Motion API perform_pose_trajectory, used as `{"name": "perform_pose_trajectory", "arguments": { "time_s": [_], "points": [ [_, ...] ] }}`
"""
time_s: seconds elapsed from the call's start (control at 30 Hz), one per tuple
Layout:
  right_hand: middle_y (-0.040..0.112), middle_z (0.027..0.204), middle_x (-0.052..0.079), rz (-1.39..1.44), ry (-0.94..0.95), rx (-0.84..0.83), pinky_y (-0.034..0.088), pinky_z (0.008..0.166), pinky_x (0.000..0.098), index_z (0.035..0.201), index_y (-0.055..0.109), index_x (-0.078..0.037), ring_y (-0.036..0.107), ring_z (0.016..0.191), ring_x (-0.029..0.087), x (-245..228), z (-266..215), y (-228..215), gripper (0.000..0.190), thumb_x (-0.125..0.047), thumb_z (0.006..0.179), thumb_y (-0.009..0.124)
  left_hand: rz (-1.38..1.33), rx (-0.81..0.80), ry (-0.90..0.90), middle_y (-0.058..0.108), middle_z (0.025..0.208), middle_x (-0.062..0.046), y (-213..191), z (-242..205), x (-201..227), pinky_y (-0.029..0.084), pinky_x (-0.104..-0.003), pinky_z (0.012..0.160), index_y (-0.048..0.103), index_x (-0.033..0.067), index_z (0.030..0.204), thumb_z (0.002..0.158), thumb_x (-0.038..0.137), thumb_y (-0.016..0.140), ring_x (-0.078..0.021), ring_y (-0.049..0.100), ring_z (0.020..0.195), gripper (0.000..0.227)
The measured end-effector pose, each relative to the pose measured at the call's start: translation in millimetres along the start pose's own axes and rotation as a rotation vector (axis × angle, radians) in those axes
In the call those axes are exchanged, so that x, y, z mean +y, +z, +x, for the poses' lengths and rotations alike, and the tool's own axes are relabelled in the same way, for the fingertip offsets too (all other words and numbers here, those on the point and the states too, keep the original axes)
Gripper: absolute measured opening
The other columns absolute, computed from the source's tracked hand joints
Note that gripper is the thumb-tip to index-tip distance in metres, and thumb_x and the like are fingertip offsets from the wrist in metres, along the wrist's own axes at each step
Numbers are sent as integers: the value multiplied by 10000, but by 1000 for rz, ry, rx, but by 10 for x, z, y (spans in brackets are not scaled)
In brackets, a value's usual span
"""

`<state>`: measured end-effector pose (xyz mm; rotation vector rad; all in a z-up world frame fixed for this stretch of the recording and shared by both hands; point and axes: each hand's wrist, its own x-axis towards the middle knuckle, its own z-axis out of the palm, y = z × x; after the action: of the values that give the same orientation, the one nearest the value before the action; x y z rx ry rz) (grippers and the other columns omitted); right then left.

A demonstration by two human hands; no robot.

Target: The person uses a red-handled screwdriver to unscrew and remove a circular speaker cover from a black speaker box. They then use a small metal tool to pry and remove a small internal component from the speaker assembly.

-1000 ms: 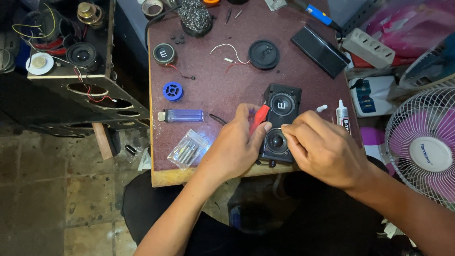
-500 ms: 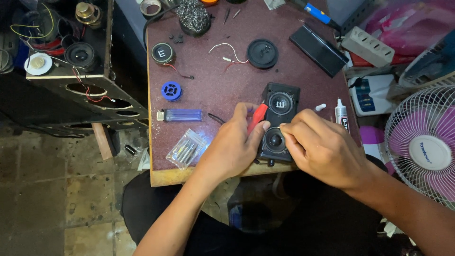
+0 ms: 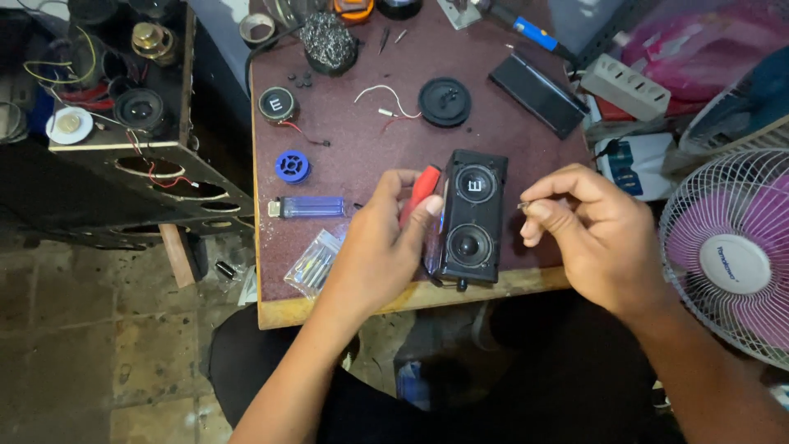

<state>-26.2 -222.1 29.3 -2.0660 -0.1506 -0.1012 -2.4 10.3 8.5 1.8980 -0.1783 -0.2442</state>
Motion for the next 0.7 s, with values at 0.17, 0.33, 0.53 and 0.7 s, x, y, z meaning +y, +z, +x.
{"name": "perform_pose_trajectory", "arguments": {
  "time_s": [0.17, 0.33, 0.53, 0.7],
  "points": [
    [650, 1248, 159, 197, -132, -112, 482, 769, 207, 1009, 675, 1, 598, 957, 124, -145, 113, 40, 62, -2, 983, 618, -371, -48, 87, 599, 880, 27, 82, 20, -21, 415, -256, 717, 674, 84, 1184, 1030, 321, 512, -93, 534, 787, 326],
    [651, 1401, 181, 211, -208, -212, 407, 630, 158, 960, 703, -44, 466, 637, 24, -251, 170, 172, 54, -22, 957, 653, -592, -120, 36, 450, 625, 15, 103, 36, 74, 310, -273, 581, 494, 127, 681, 1003, 303, 533, -91, 393, 608, 369],
    [692, 1186, 157, 154, -293, -153, 601, 917, 279, 989, 718, -4, 698, 1105, 209, -242, 156, 317, 64, -17, 957, 664, -521, -47, -41, 515, 548, -55, 144, 70, 28, 360, -278, 503, 570, 44, 594, 976, 327, 503, -148, 473, 493, 480],
    [687, 1186, 187, 374, -116, 3, 590, 739, 247, 968, 699, 59, 635, 714, 167, -148, 153, 337, 54, 55, 945, 651, -850, 5, -53, 647, 786, -48, 111, 165, -117, 381, -229, 377, 691, -52, 1215, 1007, 581, 312, -97, 509, 491, 766]
  ]
}}
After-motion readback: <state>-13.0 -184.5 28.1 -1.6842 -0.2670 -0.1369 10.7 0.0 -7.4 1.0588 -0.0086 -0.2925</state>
